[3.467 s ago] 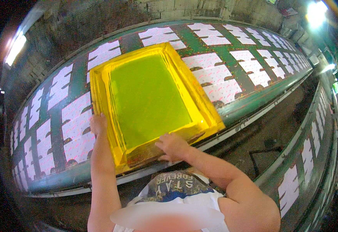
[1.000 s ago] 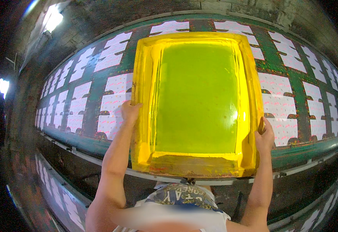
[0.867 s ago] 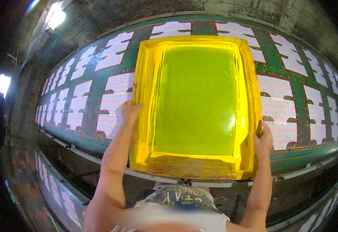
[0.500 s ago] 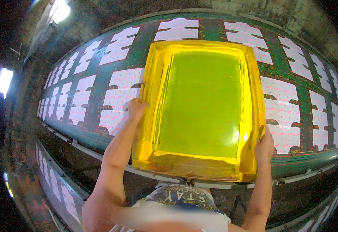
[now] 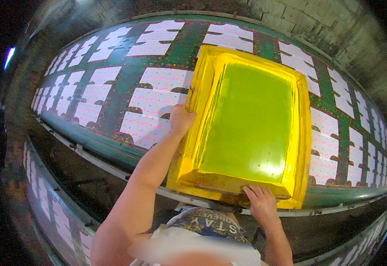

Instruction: The person holds a yellow screen-printing frame over a conveyor belt and repeatedly uses a squeegee to pull green ink across the mesh. The person moves the frame along the belt and continues the same squeegee strokes throughout the clip.

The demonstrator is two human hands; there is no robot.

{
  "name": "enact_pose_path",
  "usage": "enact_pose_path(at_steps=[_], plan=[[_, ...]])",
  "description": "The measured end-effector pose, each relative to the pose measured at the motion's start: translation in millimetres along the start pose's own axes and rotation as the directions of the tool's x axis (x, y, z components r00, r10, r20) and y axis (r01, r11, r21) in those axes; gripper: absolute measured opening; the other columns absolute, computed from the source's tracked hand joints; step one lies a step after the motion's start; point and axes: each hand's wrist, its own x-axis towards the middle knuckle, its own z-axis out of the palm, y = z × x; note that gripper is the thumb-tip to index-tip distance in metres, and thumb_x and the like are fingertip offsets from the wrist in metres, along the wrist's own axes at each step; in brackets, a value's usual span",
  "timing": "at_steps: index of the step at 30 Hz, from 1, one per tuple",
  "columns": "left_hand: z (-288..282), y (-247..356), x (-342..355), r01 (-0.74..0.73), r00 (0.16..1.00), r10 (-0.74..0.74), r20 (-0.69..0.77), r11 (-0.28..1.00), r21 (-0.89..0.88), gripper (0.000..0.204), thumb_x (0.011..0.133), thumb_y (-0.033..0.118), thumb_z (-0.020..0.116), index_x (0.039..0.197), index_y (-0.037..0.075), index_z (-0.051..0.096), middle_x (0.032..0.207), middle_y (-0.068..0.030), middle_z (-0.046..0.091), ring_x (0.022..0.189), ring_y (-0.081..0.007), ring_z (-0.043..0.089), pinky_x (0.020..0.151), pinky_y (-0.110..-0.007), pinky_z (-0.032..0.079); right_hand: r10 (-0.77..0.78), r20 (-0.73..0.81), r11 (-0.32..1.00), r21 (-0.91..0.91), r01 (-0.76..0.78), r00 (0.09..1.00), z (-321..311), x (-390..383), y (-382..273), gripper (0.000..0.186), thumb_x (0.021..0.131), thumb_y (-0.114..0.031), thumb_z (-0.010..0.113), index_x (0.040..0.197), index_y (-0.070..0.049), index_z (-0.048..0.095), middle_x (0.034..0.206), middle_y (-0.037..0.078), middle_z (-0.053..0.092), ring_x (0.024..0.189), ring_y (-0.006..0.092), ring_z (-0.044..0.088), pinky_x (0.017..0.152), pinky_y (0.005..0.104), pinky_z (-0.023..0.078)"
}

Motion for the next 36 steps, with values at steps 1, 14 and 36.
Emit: enact_pose_path(at_steps=[1, 14, 36], plan=[[0.6, -1.1, -1.2, -0.031, 0.999, 0.031, -0.014, 0.999, -0.032, 0.036, 0.086, 0.023, 0.079, 0.113, -0.001, 0.083, 0.122, -0.0252, 0.078, 0.115, -0.0441, 0.076, 0.102, -0.053, 0.062, -0.004, -0.023, 1.0, 0.004, 0.004, 1.0, 5.9, 9.7, -5.3, 0.052, 0.084, 0.001, 0.074, 0.134, -0.012, 0.077, 0.125, 0.014, 0.078, 0.113, 0.0385, 0.074, 0.099, 0.0514, 0.06], [3.1, -9.1, 5.2, -0.02, 0.997, 0.018, 0.071, 1.0, 0.02, 0.054, 0.089, 0.025, 0.081, 0.129, -0.01, 0.073, 0.143, -0.0239, 0.068, 0.132, -0.0412, 0.067, 0.112, -0.048, 0.059, 0.205, 0.177, 0.978, -0.076, -0.195, 0.963, 21.7, 32.6, -50.6, 0.053, 0.08, 0.004, 0.071, 0.13, -0.014, 0.079, 0.123, 0.012, 0.08, 0.117, 0.0367, 0.075, 0.102, 0.0497, 0.059], [14.8, -4.6, 1.5, -0.105, 0.975, 0.129, -0.182, 0.985, 0.139, 0.047, 0.101, 0.043, 0.079, 0.09, -0.003, 0.078, 0.096, -0.0231, 0.073, 0.095, -0.0474, 0.072, 0.088, -0.057, 0.057, 0.119, -0.138, 0.936, -0.315, -0.158, 0.983, 19.2, 346.1, 203.3, 0.05, 0.09, -0.006, 0.07, 0.137, -0.02, 0.077, 0.116, 0.015, 0.076, 0.108, 0.0366, 0.076, 0.095, 0.0509, 0.06]])
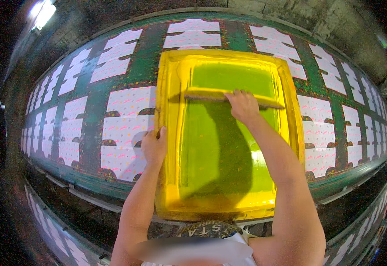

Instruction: The person holds a yellow screen-printing frame over a conveyor belt and repeatedly uses a squeegee to pull green ink across the mesh. The person moves the frame along the belt and continues the same squeegee strokes throughout the clip.

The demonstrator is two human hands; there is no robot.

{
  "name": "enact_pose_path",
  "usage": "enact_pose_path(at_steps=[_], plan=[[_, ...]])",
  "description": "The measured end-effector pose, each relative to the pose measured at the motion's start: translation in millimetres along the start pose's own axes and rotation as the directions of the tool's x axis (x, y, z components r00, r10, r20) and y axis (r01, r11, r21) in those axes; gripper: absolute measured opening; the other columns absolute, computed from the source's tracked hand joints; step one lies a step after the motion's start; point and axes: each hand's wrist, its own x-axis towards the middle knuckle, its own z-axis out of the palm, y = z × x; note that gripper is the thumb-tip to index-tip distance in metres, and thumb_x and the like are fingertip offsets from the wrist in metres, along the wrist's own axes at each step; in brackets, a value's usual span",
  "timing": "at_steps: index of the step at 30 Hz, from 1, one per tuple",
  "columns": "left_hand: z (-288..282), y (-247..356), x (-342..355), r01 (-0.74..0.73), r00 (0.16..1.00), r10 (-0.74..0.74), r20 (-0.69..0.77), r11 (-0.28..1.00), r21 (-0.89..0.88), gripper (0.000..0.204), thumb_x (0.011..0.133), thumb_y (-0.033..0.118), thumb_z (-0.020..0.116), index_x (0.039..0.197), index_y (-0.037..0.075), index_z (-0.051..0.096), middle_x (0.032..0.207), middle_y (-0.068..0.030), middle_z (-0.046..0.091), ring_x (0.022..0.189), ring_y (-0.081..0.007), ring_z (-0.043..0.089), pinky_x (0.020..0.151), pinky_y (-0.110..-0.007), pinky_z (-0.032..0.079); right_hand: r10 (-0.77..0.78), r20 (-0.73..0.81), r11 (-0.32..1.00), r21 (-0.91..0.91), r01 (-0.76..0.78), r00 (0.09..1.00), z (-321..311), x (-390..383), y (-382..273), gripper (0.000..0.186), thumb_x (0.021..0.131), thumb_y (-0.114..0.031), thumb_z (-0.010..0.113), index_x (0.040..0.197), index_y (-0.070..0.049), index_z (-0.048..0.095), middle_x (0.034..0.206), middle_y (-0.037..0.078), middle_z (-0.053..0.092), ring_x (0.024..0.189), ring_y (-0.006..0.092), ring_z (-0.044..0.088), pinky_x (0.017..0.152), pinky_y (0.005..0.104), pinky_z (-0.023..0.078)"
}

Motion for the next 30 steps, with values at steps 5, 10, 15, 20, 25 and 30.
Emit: enact_pose_path(at_steps=[5, 10, 15, 20, 25, 30], plan=[[-3.6, 8.4, -1.7, 0.027, 1.0, -0.026, -0.011, 0.997, 0.072, 0.048, 0.103, 0.043, 0.078, 0.095, -0.004, 0.076, 0.097, -0.0222, 0.071, 0.093, -0.0466, 0.07, 0.084, -0.057, 0.056, -0.003, -0.031, 1.0, -0.001, 0.003, 1.0, 10.5, 89.7, 53.3, 0.046, 0.092, -0.008, 0.071, 0.136, -0.02, 0.078, 0.119, 0.015, 0.078, 0.112, 0.0373, 0.077, 0.096, 0.0529, 0.063], [-2.9, 11.3, -1.3, 0.045, 0.999, -0.044, -0.018, 0.998, 0.048, 0.041, 0.102, 0.037, 0.081, 0.094, -0.003, 0.075, 0.094, -0.0203, 0.071, 0.09, -0.0445, 0.07, 0.08, -0.056, 0.055, 0.02, -0.033, 0.999, 0.031, -0.019, 0.999, 5.8, 140.9, 91.2, 0.046, 0.093, -0.007, 0.068, 0.136, -0.022, 0.078, 0.125, 0.013, 0.079, 0.117, 0.037, 0.077, 0.096, 0.0553, 0.064], [-3.2, 9.2, -0.3, 0.075, 0.997, -0.076, 0.024, 0.996, 0.043, 0.037, 0.102, 0.032, 0.082, 0.091, -0.002, 0.074, 0.091, -0.019, 0.069, 0.086, -0.0428, 0.068, 0.076, -0.054, 0.053, 0.006, -0.008, 1.0, 0.002, -0.006, 1.0, 6.1, 153.1, 104.7, 0.042, 0.096, -0.009, 0.067, 0.134, -0.022, 0.079, 0.126, 0.013, 0.079, 0.117, 0.0374, 0.078, 0.095, 0.0557, 0.064], [-1.6, 11.0, 0.5, 0.029, 1.0, -0.029, -0.009, 1.0, -0.006, 0.038, 0.104, 0.032, 0.081, 0.09, -0.003, 0.073, 0.089, -0.0189, 0.069, 0.082, -0.0415, 0.068, 0.074, -0.053, 0.052, -0.03, 0.111, 0.999, 0.028, 0.027, 0.993, -11.0, 158.0, 111.2, 0.031, 0.09, -0.016, 0.07, 0.118, -0.015, 0.082, 0.11, 0.019, 0.082, 0.108, 0.0434, 0.079, 0.092, 0.0584, 0.064], [-1.5, 10.4, 0.7, 0.04, 0.999, -0.04, 0.001, 0.998, 0.044, 0.039, 0.104, 0.033, 0.08, 0.092, -0.004, 0.074, 0.093, -0.0198, 0.071, 0.085, -0.0434, 0.07, 0.074, -0.054, 0.053, -0.081, 0.206, 0.992, 0.11, 0.059, 0.975, -22.7, 124.7, 94.2, 0.029, 0.087, -0.019, 0.071, 0.112, -0.011, 0.083, 0.109, 0.021, 0.082, 0.106, 0.0448, 0.079, 0.091, 0.0582, 0.064], [-0.1, 5.3, 1.8, 0.027, 0.999, -0.028, 0.017, 0.998, 0.062, 0.047, 0.107, 0.04, 0.075, 0.098, -0.006, 0.077, 0.1, -0.0239, 0.074, 0.092, -0.0467, 0.072, 0.082, -0.057, 0.056, -0.104, 0.284, 0.989, 0.132, 0.069, 0.953, -42.2, 40.0, 49.5, 0.026, 0.084, -0.018, 0.073, 0.107, -0.014, 0.085, 0.108, 0.018, 0.083, 0.103, 0.0433, 0.08, 0.089, 0.0579, 0.065]])
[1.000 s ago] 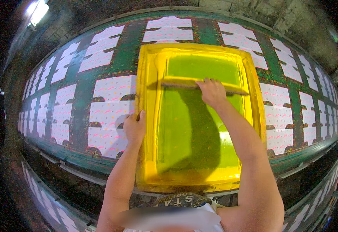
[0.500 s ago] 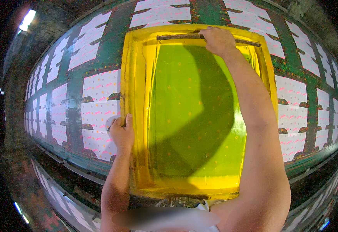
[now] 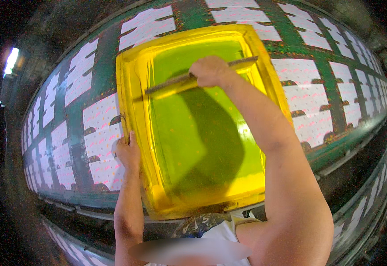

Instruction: The person holds a yellow screen-printing frame over a conveyor belt and repeatedly uses a squeegee to pull green ink across the mesh. The person moves the frame along the belt and continues the same squeegee strokes throughout the clip.

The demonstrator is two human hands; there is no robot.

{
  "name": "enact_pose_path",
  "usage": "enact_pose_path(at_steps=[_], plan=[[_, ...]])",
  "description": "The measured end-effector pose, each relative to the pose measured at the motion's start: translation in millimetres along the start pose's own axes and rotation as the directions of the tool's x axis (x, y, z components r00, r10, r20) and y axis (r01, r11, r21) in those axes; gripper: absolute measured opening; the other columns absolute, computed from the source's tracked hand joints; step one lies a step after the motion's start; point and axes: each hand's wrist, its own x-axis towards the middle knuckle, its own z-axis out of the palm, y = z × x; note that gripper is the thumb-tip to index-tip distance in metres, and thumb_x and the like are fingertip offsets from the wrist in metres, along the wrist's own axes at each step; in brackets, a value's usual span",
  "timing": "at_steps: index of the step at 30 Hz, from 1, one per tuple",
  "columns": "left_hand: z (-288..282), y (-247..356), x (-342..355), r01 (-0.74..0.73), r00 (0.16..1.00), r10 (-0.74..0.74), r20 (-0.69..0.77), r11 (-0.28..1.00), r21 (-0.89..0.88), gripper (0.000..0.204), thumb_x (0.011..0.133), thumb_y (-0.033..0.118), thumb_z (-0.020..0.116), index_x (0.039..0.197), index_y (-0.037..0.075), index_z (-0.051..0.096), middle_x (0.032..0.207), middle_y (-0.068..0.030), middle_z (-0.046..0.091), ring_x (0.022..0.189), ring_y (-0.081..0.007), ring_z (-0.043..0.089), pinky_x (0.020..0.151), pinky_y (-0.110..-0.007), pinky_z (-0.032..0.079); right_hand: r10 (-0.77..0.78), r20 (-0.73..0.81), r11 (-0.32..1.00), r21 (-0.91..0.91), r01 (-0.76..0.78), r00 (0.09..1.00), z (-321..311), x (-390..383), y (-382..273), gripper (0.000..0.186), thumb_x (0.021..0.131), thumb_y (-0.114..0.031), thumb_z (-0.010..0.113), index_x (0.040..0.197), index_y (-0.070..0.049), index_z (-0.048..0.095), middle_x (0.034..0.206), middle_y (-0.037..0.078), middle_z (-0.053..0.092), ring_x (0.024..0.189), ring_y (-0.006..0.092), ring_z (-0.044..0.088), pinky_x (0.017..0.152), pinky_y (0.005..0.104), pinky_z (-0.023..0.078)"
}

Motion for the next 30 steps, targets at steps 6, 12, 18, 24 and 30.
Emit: enact_pose_path(at_steps=[6, 12, 18, 24, 30], plan=[[0.9, -6.0, 4.6, -0.048, 0.999, 0.047, 0.015, 0.998, 0.038, 0.058, 0.107, 0.048, 0.071, 0.108, -0.01, 0.078, 0.115, -0.0313, 0.076, 0.105, -0.0504, 0.074, 0.095, -0.057, 0.059, 0.058, 0.12, 0.998, -0.009, -0.057, 0.991, 15.0, -113.4, -86.1, 0.03, 0.085, -0.015, 0.072, 0.112, -0.022, 0.084, 0.103, 0.013, 0.082, 0.101, 0.0388, 0.08, 0.087, 0.0564, 0.064], [-1.0, -8.4, 5.2, -0.067, 0.996, 0.062, 0.071, 0.995, 0.07, 0.057, 0.103, 0.046, 0.074, 0.116, -0.01, 0.077, 0.121, -0.0334, 0.075, 0.113, -0.0507, 0.074, 0.099, -0.059, 0.061, 0.062, 0.11, 0.998, 0.009, -0.063, 0.992, 46.8, -216.0, -160.8, 0.035, 0.089, -0.013, 0.072, 0.119, -0.026, 0.084, 0.108, 0.011, 0.079, 0.103, 0.0367, 0.079, 0.086, 0.0525, 0.065], [-5.5, -4.8, -0.1, -0.076, 0.995, 0.07, 0.075, 0.994, 0.073, 0.056, 0.102, 0.045, 0.075, 0.122, -0.008, 0.074, 0.125, -0.0301, 0.075, 0.117, -0.0487, 0.074, 0.1, -0.058, 0.062, 0.074, 0.09, 0.996, 0.034, -0.078, 0.993, 66.6, -298.2, -219.7, 0.033, 0.089, -0.012, 0.074, 0.118, -0.022, 0.085, 0.109, 0.01, 0.078, 0.105, 0.0327, 0.079, 0.09, 0.0498, 0.064], [-3.5, -2.1, -5.0, -0.08, 0.996, 0.074, 0.045, 0.985, 0.15, 0.055, 0.104, 0.044, 0.073, 0.127, -0.006, 0.071, 0.129, -0.028, 0.074, 0.118, -0.0473, 0.074, 0.102, -0.058, 0.061, 0.033, -0.01, 0.998, 0.061, -0.032, 0.999, 87.7, -344.5, -248.0, 0.035, 0.088, -0.024, 0.083, 0.119, -0.01, 0.079, 0.112, 0.015, 0.075, 0.11, 0.0355, 0.076, 0.093, 0.0496, 0.061], [0.6, 0.7, -3.5, -0.052, 0.998, 0.04, 0.046, 0.956, 0.287, 0.06, 0.108, 0.053, 0.066, 0.127, -0.004, 0.072, 0.125, -0.0275, 0.077, 0.117, -0.0473, 0.075, 0.101, -0.059, 0.061, -0.101, -0.188, 0.954, 0.26, 0.149, 0.977, 94.8, -379.2, -233.3, 0.06, 0.086, -0.047, 0.091, 0.129, -0.009, 0.074, 0.128, 0.015, 0.07, 0.126, 0.0367, 0.068, 0.106, 0.052, 0.055]])
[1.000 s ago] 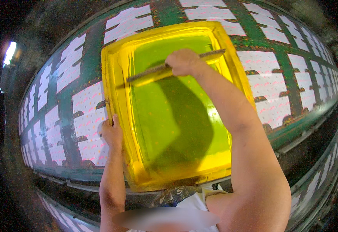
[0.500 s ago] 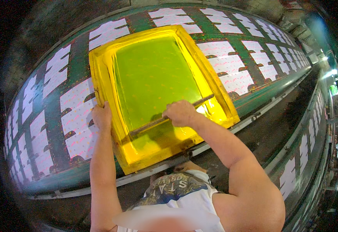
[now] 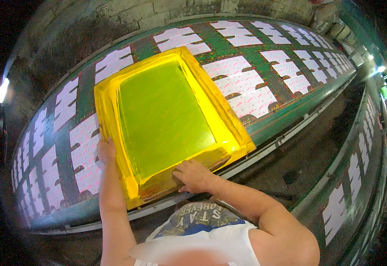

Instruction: The person holds a yellow screen-printing frame over a conveyor belt and repeatedly uses a squeegee to pull green ink across the mesh. The person moves the frame along the belt and continues the same squeegee strokes throughout the clip.

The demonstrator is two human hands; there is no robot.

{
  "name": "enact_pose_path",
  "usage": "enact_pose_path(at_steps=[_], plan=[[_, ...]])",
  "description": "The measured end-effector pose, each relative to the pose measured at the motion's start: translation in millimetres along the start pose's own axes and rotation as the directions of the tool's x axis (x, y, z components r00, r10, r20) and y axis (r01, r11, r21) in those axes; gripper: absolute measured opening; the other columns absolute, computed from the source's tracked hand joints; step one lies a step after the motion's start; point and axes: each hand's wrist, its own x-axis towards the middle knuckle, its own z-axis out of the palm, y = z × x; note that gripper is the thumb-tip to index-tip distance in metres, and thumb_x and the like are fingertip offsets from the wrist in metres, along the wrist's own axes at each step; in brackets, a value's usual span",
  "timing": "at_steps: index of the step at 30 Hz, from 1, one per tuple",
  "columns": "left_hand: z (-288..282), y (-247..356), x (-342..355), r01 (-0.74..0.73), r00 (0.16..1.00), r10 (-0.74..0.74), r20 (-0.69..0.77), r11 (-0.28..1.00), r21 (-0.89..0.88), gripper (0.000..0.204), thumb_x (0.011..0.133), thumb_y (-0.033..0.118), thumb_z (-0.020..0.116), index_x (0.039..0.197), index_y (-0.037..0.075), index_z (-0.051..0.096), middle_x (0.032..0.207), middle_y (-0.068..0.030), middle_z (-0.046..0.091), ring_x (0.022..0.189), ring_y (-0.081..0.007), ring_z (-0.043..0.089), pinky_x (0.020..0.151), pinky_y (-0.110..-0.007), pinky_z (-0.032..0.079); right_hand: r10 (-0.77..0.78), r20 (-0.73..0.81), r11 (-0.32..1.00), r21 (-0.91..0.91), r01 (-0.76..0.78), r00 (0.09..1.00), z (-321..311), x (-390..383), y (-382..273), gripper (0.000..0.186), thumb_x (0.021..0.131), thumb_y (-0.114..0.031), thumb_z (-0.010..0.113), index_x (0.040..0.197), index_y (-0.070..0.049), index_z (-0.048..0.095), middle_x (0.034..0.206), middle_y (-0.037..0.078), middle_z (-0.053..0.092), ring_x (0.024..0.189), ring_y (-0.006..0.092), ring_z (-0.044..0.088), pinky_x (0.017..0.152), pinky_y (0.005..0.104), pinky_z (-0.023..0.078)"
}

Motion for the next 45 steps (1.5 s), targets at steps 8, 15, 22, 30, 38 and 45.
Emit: enact_pose_path(at_steps=[8, 15, 22, 30, 38, 45], plan=[[0.8, 17.3, -1.9, 0.095, 0.995, -0.087, -0.058, 0.98, 0.174, 0.07, 0.111, 0.062, 0.056, 0.121, -0.004, 0.077, 0.122, -0.0279, 0.078, 0.115, -0.0469, 0.076, 0.099, -0.059, 0.06, 0.17, -0.395, 0.974, 0.206, -0.093, 0.903, -31.9, -79.4, 122.2, 0.048, 0.086, -0.023, 0.092, 0.128, -0.005, 0.076, 0.134, 0.021, 0.073, 0.125, 0.0418, 0.069, 0.113, 0.0514, 0.053], [11.0, 6.5, 7.9, 0.083, 0.994, -0.067, -0.083, 0.974, 0.209, 0.069, 0.111, 0.061, 0.058, 0.117, -0.004, 0.078, 0.12, -0.028, 0.079, 0.114, -0.0472, 0.076, 0.1, -0.059, 0.059, 0.587, -0.482, 0.803, 0.241, -0.546, 0.65, -44.5, -86.0, 224.8, 0.071, 0.085, -0.003, 0.088, 0.151, -0.003, 0.063, 0.141, 0.025, 0.068, 0.136, 0.0472, 0.061, 0.116, 0.0557, 0.051], [6.6, 5.2, 14.4, 0.071, 0.996, -0.066, -0.062, 0.995, 0.068, 0.066, 0.101, 0.059, 0.073, 0.118, -0.005, 0.079, 0.117, -0.03, 0.08, 0.112, -0.0503, 0.077, 0.1, -0.059, 0.06, 0.775, -0.271, 0.631, 0.277, -0.725, 0.571, -49.1, -43.0, 251.7, 0.084, 0.089, -0.007, 0.09, 0.164, -0.006, 0.053, 0.137, 0.024, 0.07, 0.129, 0.0458, 0.066, 0.107, 0.0557, 0.056], [12.9, -19.1, 17.5, 0.045, 0.999, -0.043, 0.016, 0.978, -0.205, 0.063, 0.087, 0.041, 0.089, 0.122, -0.01, 0.077, 0.118, -0.0325, 0.078, 0.115, -0.0506, 0.075, 0.104, -0.056, 0.059, 0.776, -0.356, 0.63, 0.425, -0.65, 0.52, -37.5, -37.1, 266.5, 0.072, 0.088, 0.01, 0.082, 0.156, -0.006, 0.065, 0.129, 0.014, 0.076, 0.113, 0.0225, 0.075, 0.097, 0.0355, 0.062], [7.6, -23.4, 36.3, 0.038, 0.998, -0.026, 0.055, 0.972, -0.232, 0.041, 0.08, 0.024, 0.089, 0.097, -0.012, 0.08, 0.091, -0.0247, 0.081, 0.082, -0.0353, 0.073, 0.08, -0.049, 0.058, 0.67, -0.435, 0.741, 0.345, -0.576, 0.601, -98.6, -40.2, 253.4, 0.065, 0.08, -0.002, 0.085, 0.143, -0.011, 0.075, 0.124, 0.017, 0.077, 0.117, 0.0397, 0.074, 0.102, 0.0482, 0.061], [13.6, 62.2, 11.4, 0.025, 0.999, 0.005, 0.049, 0.811, -0.585, 0.028, 0.08, 0.016, 0.088, 0.093, -0.008, 0.082, 0.09, -0.0178, 0.083, 0.075, -0.0267, 0.073, 0.076, -0.043, 0.058, 0.688, -0.451, 0.723, 0.349, -0.597, 0.569, -133.1, -86.3, 330.8, 0.061, 0.08, -0.003, 0.083, 0.14, -0.011, 0.077, 0.122, 0.017, 0.078, 0.116, 0.0396, 0.074, 0.102, 0.0487, 0.061]])
